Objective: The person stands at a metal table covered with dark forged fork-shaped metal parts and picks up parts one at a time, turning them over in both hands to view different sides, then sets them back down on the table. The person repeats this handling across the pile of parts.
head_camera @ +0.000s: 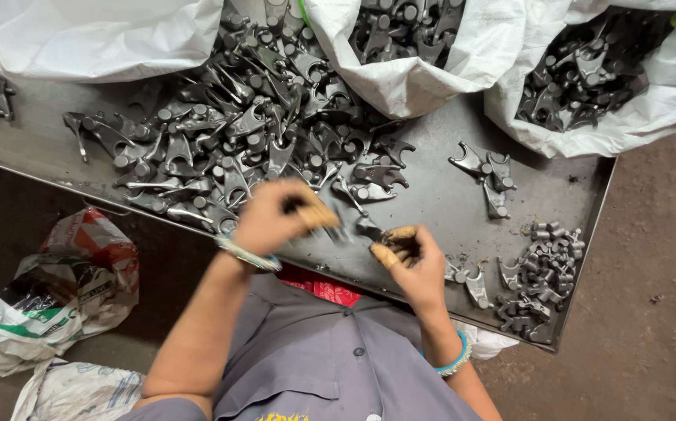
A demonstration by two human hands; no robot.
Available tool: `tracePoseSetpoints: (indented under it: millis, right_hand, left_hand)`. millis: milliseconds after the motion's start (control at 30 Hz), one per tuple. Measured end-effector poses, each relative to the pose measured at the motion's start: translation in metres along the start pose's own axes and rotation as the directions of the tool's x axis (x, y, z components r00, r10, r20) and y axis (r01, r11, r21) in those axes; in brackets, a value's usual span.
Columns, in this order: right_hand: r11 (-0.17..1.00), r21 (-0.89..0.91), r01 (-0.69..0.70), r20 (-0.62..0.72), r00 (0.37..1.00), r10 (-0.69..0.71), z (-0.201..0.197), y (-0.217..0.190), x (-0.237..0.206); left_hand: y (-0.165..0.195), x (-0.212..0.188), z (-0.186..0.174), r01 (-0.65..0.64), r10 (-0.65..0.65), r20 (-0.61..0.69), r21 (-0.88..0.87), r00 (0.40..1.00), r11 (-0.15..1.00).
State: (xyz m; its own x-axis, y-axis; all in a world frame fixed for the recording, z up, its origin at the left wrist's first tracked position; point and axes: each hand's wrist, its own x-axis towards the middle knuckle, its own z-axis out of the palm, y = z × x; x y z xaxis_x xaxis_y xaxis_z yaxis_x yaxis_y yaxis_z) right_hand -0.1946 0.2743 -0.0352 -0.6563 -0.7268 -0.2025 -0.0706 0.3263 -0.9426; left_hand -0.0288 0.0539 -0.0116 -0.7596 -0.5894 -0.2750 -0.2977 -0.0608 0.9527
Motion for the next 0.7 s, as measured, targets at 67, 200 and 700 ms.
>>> tracePoseSetpoints:
  millis: [67,200,700]
  right_hand:
    - [0.926,-0.375,-0.048,-0.147,0.989,-0.008,0.003,-0.014,0.002]
    - [0.598,-0.694,0.401,0.044,0.852,-0.521,0.019,-0.035,0.016]
    - [0.804,0.593,0.052,0.007,0.998,-0.070,-0.011,0.026,0.022]
  left_hand:
    - [0.013,0.001,-0.030,-0.398,0.306,-0.441,-0.132,0.844,0.908]
    - [0.028,0.004,-0.062,-0.455,0.176,-0.641,-0.301,0.748,0.838]
    - [-0.014,-0.016,0.062,-0.101,0.080,-0.166,-0.117,0.983,0.988]
